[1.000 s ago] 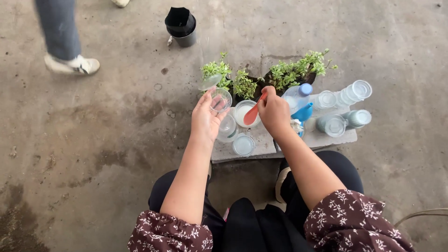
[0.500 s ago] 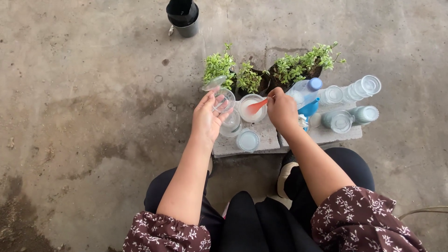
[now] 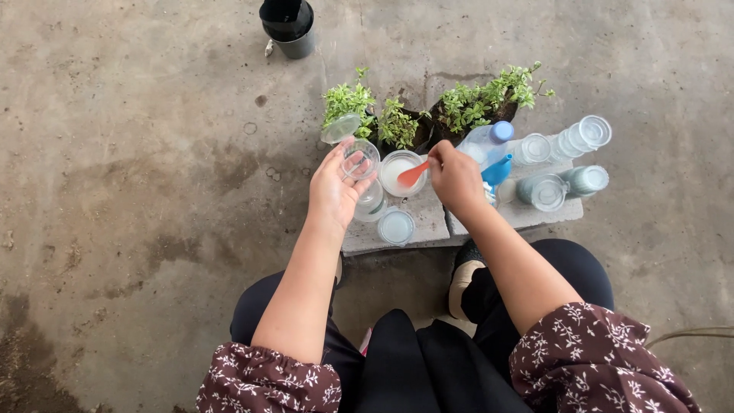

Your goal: Using a small spoon to transfer a white powdered substance into multiple small plastic cups arranged on a cinder block.

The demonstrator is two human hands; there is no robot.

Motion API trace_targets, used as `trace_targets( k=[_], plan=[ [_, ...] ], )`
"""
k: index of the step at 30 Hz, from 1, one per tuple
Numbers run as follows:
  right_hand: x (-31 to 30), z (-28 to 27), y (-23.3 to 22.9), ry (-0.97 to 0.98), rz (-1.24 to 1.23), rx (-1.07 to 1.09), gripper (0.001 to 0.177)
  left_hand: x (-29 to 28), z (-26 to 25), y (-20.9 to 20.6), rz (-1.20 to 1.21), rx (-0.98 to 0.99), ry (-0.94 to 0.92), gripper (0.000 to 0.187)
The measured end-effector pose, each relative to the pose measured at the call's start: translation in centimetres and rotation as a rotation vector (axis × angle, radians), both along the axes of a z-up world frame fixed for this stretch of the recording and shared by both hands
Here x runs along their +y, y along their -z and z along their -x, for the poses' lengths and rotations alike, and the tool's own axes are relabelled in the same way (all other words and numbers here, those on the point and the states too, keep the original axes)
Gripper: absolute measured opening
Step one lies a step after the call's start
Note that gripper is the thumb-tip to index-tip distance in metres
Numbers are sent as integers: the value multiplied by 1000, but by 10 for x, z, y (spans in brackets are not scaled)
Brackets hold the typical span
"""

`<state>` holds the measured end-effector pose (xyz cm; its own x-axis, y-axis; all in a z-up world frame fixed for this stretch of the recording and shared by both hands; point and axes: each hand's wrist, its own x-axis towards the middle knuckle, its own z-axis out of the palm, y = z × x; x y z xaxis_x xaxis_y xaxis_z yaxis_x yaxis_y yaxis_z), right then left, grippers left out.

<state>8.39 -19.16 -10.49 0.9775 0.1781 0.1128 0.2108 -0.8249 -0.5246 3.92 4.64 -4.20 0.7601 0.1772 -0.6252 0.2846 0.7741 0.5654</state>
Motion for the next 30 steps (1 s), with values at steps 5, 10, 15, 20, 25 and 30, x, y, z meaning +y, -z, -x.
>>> trace_targets(
  k=[5, 10, 15, 20, 25, 30],
  plan=[
    [-5, -1, 1, 64, -94, 64, 3, -3, 0, -2, -13, -3, 8, 32],
    [-12, -4, -19, 124, -226, 72, 2, -5, -2, 4, -20, -13, -5, 32],
    [-3, 5, -57, 169, -509, 128, 3, -6, -5, 7, -25, -9, -37, 31],
    [-3, 14, -97, 190, -647, 123, 4, -9, -5, 3, -32, 0, -26, 32],
    [-11, 13, -111, 199, -852, 72, 5, -14, -6, 0, -30, -12, -7, 32],
    [-5, 20, -122, 133, -991, -30, 3, -24, -5, -9, -9, -23, 35, 30]
  ],
)
